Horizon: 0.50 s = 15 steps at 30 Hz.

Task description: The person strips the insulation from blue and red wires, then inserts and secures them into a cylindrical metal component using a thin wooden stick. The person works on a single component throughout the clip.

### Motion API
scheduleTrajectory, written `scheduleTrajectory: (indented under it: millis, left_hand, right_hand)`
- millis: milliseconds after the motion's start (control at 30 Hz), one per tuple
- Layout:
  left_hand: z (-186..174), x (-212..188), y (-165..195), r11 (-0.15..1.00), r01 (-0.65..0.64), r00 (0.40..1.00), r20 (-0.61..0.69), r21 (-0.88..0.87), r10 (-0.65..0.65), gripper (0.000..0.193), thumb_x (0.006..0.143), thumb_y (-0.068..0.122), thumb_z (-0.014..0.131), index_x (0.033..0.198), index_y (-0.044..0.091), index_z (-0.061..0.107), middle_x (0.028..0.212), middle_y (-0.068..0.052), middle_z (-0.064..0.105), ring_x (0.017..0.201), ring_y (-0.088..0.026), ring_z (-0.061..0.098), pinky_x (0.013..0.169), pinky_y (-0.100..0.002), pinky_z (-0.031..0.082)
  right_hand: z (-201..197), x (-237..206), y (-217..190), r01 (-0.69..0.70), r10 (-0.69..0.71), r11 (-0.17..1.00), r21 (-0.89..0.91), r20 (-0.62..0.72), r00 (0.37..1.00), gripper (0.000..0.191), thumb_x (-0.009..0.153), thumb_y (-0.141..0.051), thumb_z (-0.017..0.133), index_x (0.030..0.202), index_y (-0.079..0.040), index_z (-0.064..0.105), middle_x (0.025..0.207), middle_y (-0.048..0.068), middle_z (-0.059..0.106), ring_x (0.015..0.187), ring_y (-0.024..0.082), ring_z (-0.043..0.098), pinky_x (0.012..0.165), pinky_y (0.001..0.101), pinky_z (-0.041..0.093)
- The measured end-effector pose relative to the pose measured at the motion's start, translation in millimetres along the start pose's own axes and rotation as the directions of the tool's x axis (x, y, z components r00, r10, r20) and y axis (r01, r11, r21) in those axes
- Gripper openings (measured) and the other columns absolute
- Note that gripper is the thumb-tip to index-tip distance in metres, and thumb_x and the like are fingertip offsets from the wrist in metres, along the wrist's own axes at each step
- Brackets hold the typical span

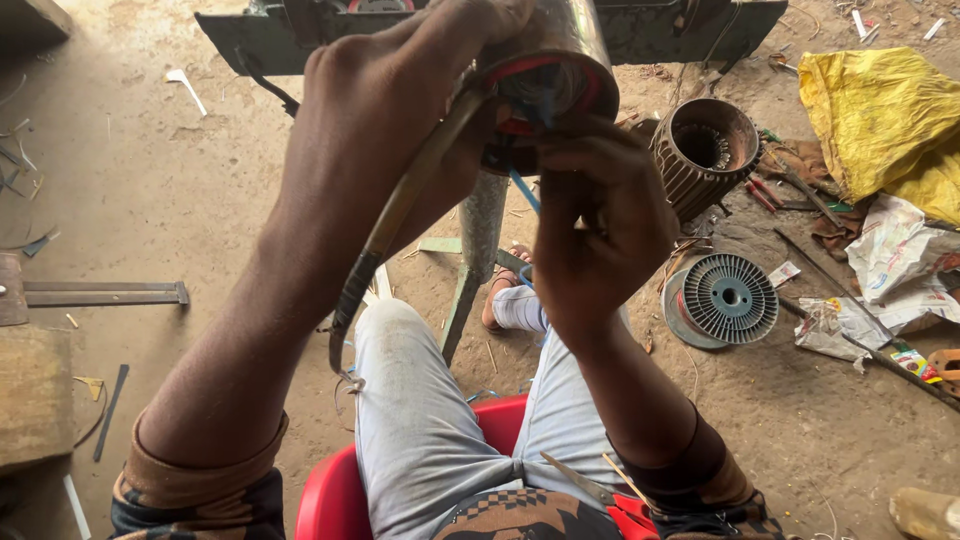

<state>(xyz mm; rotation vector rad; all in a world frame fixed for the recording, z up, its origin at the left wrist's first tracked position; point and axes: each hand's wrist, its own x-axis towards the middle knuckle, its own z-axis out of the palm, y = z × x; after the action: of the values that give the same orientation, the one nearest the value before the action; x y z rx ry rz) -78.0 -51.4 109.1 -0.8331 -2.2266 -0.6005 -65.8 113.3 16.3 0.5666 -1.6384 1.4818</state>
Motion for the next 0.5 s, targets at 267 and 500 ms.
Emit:
scheduleTrajectory:
  millis: [267, 500]
  left_hand:
    - [0.1, 4.3, 1.8, 0.994, -0.107, 0.993, -0.044, -0.030, 0.106, 0.036, 0.096, 0.005, 0.080, 0.125, 0.002, 0.060, 0.116, -0.015, 0.073, 0.100, -0.030, 0.076, 0.083, -0.037, 0.063]
    - [1.7, 6.3, 3.9, 0.991, -0.122, 0.992, -0.026, 0.048, 0.123, 0.037, 0.093, 0.007, 0.080, 0.125, 0.001, 0.062, 0.113, -0.016, 0.074, 0.099, -0.033, 0.076, 0.084, -0.041, 0.063]
  right_hand:
    - [-6.8, 0.1, -5.9, 0.049, -0.029, 0.977, -0.205, 0.098, 0.995, 0.017, 0.104, 0.001, 0.079, 0.119, -0.005, 0.073, 0.115, 0.005, 0.075, 0.060, 0.000, 0.060, 0.054, 0.0177, 0.042]
    - [-6.3, 14.6, 9.0, 0.093, -0.071, 0.950, -0.298, 0.083, 0.994, 0.030, 0.103, -0.007, 0.087, 0.110, -0.005, 0.057, 0.087, 0.000, 0.072, 0.052, 0.003, 0.057, 0.048, 0.0198, 0.038]
